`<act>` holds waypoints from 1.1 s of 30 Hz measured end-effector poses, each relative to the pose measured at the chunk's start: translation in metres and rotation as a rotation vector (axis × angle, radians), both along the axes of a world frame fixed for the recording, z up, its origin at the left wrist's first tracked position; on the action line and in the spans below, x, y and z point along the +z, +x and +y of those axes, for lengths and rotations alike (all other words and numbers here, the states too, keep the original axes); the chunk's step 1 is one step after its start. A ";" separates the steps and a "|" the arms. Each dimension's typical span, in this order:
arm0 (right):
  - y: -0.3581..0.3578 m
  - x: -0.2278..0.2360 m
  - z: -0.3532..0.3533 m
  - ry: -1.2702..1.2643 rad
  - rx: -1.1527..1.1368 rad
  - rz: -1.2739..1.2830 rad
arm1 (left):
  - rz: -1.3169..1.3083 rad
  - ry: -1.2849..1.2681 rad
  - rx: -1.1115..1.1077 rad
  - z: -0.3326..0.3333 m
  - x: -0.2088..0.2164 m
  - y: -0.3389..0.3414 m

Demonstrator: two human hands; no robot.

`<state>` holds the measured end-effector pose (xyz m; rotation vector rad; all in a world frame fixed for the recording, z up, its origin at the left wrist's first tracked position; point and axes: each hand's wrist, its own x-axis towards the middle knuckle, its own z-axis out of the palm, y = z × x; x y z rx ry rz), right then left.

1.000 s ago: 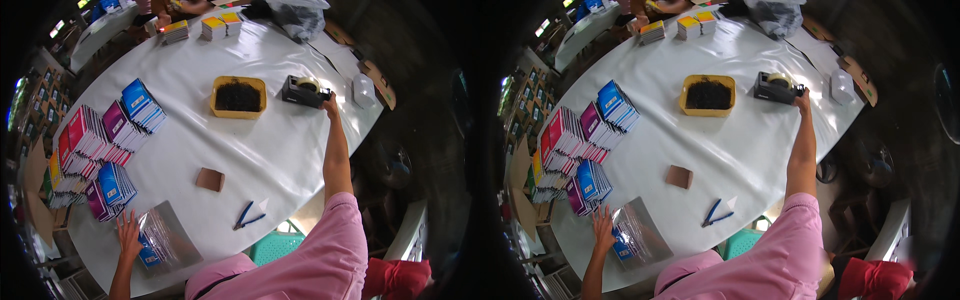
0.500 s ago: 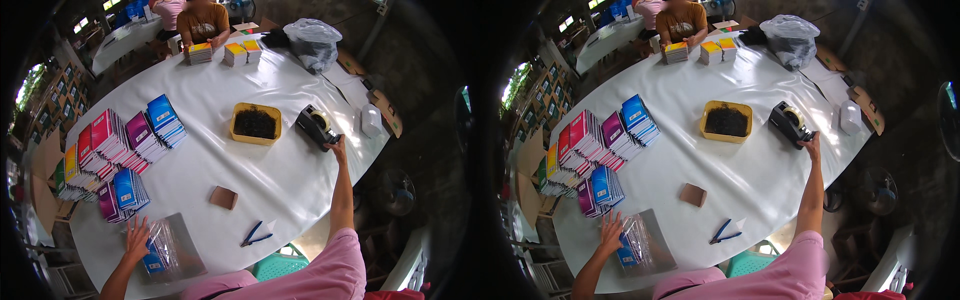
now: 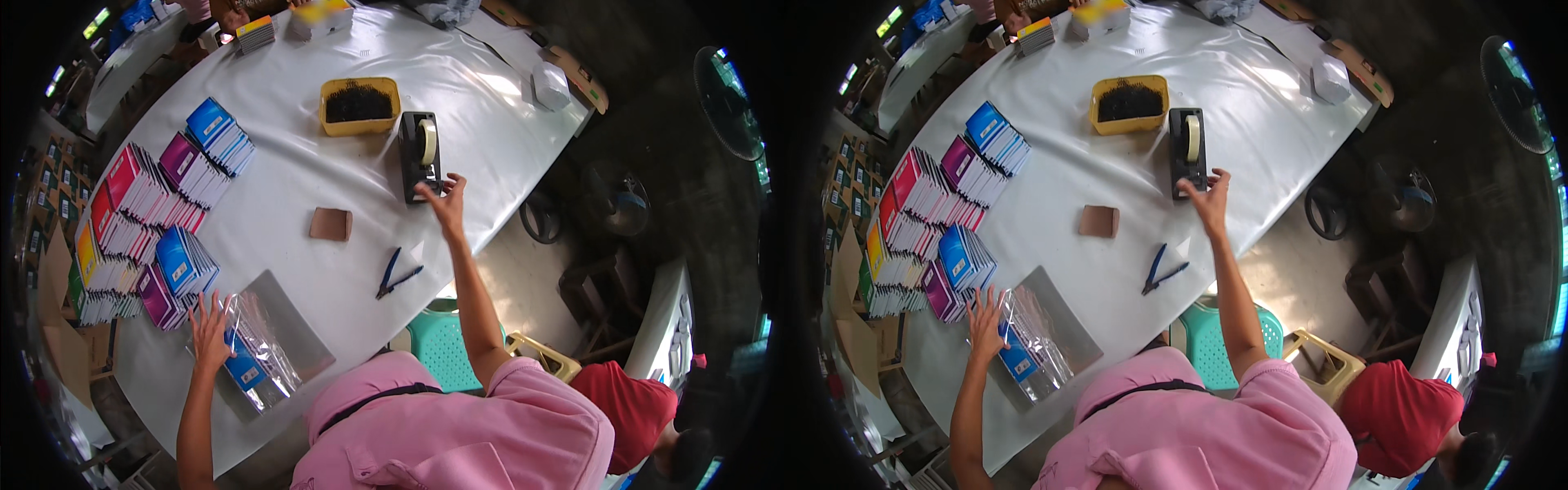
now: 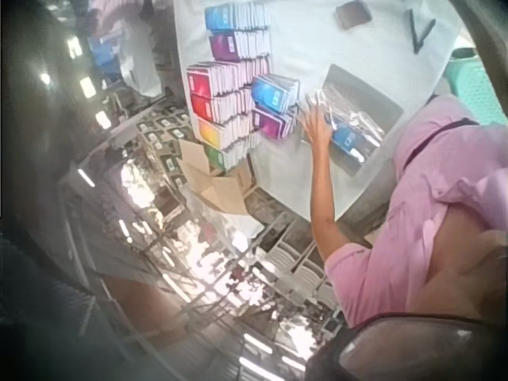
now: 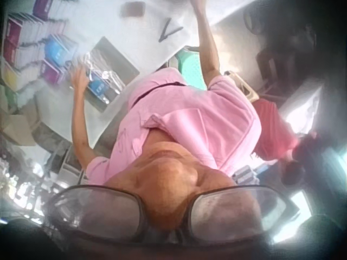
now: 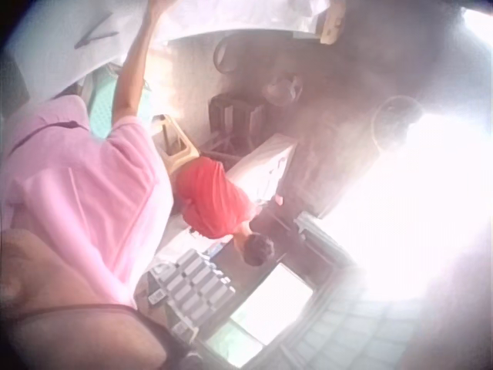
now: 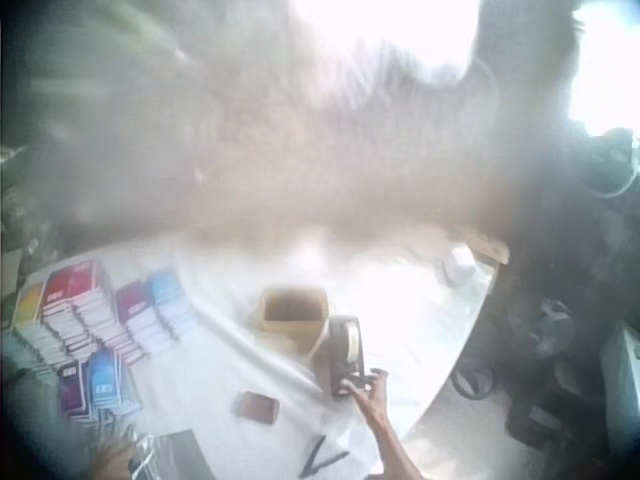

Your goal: The person stacks green spiral-bound notebooks, trims their edges with a utility knife, and places them into a cardboard box. Then, the person places several colorful notebooks into a clear plastic sleeve, seals it with tape, and stacks the packaged set on the table.

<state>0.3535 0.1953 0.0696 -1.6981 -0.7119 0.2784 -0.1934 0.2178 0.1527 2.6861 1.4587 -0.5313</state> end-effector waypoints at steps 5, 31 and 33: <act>0.039 0.031 -0.010 -0.197 0.299 0.484 | -0.045 -0.009 -0.001 0.000 0.004 -0.004; -0.069 0.048 -0.024 -0.908 0.032 -0.437 | -0.463 -0.182 0.171 0.013 -0.035 -0.066; -0.140 0.078 -0.014 -0.729 0.613 -0.238 | -0.482 -0.185 0.178 0.016 -0.042 -0.065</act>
